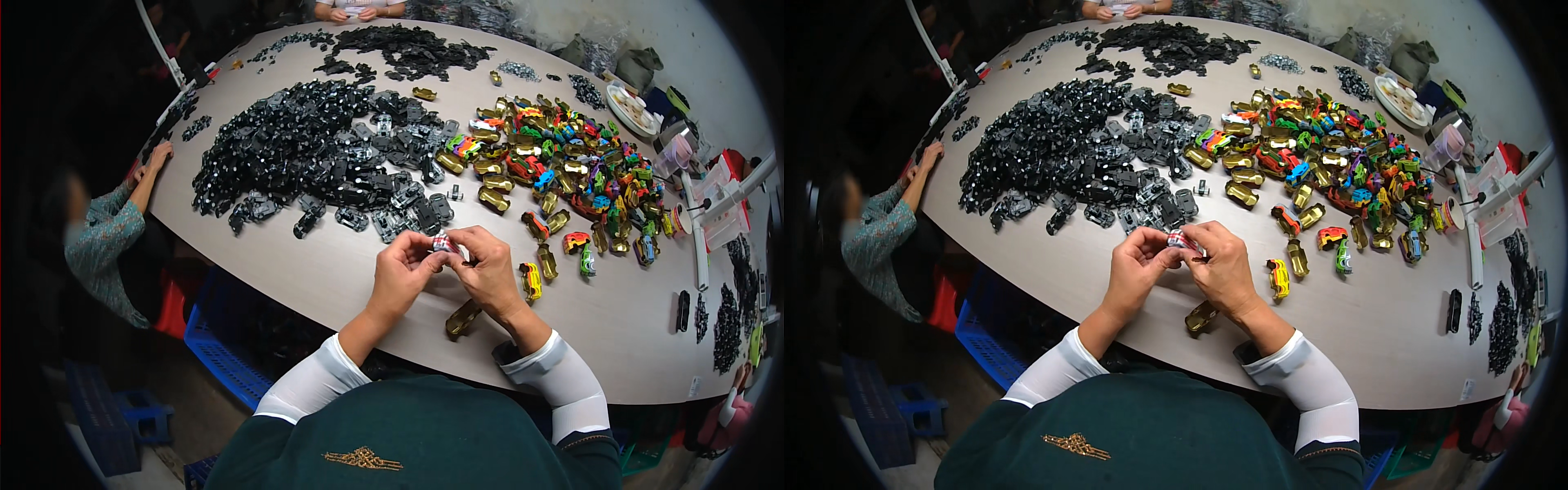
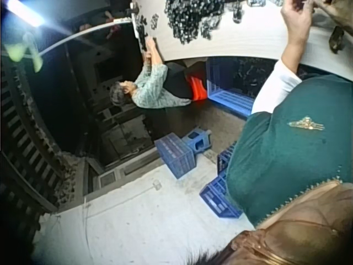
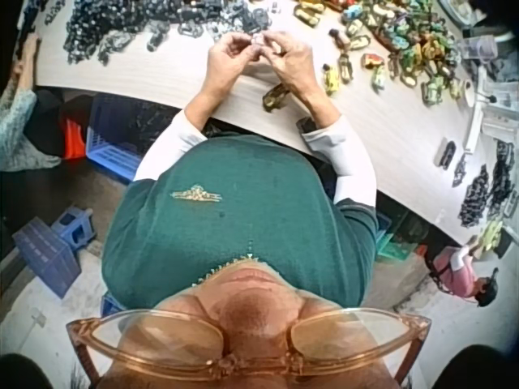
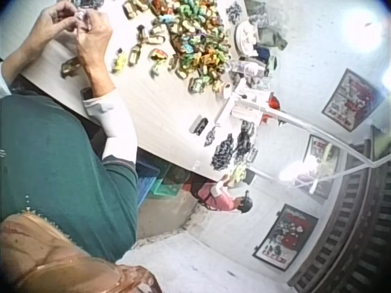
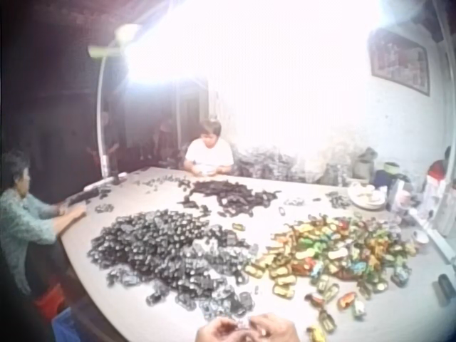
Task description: The person sits at a table and assembles small plastic components by hand. They pick up a black plastic base and a colored plastic cover, fit them together, and place the finished unit on the table. The person repeats this process with various colored covers and black bases throughout the clip.
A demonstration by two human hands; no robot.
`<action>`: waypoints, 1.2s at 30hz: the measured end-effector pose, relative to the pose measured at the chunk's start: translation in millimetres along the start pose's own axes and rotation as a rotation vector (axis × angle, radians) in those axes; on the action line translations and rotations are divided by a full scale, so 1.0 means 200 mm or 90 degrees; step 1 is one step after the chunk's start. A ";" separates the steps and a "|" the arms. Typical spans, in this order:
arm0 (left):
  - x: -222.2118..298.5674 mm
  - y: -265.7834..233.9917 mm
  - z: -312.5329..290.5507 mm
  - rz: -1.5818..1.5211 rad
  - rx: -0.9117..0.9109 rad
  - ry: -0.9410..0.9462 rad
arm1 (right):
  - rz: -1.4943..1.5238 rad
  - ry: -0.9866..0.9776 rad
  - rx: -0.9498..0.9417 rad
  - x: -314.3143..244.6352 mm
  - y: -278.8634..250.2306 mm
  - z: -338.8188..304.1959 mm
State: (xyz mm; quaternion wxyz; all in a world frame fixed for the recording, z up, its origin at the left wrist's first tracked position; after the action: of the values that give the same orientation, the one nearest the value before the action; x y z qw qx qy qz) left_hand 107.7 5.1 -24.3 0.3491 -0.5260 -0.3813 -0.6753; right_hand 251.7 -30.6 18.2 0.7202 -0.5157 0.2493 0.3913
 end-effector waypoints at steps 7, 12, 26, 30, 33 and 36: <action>-0.02 -0.03 0.02 -0.070 0.069 0.001 | -0.100 -0.001 0.110 -0.06 -0.03 0.00; 0.02 0.01 0.01 -0.100 0.049 0.020 | 0.157 0.163 0.047 0.12 0.02 0.00; -0.07 -0.06 0.01 -0.122 0.009 -0.120 | 0.036 -0.003 0.006 -0.01 0.03 -0.02; -0.09 -0.05 0.00 -0.033 0.015 -0.066 | 0.020 -0.034 0.008 -0.03 0.03 -0.02; -0.06 -0.04 0.00 0.035 0.012 -0.025 | 0.006 -0.052 0.025 0.00 0.05 -0.03; -0.04 -0.02 0.00 0.058 -0.007 0.060 | -0.007 -0.069 0.034 0.03 0.06 -0.03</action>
State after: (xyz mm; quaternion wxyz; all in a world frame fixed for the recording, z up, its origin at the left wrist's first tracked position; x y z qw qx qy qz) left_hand 104.6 7.2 -33.1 0.3940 -0.5124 -0.3364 -0.6849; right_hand 245.8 -33.0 5.6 0.7483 -0.4757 0.2179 0.4078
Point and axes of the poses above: each hand's wrist, its own z-axis towards the middle knuckle, its own y-axis out of the palm, x = y × z, the point moved 4 cm from there along z, towards the middle knuckle, and after that the axes turned 5 degrees about -x, right-handed, at the moved point
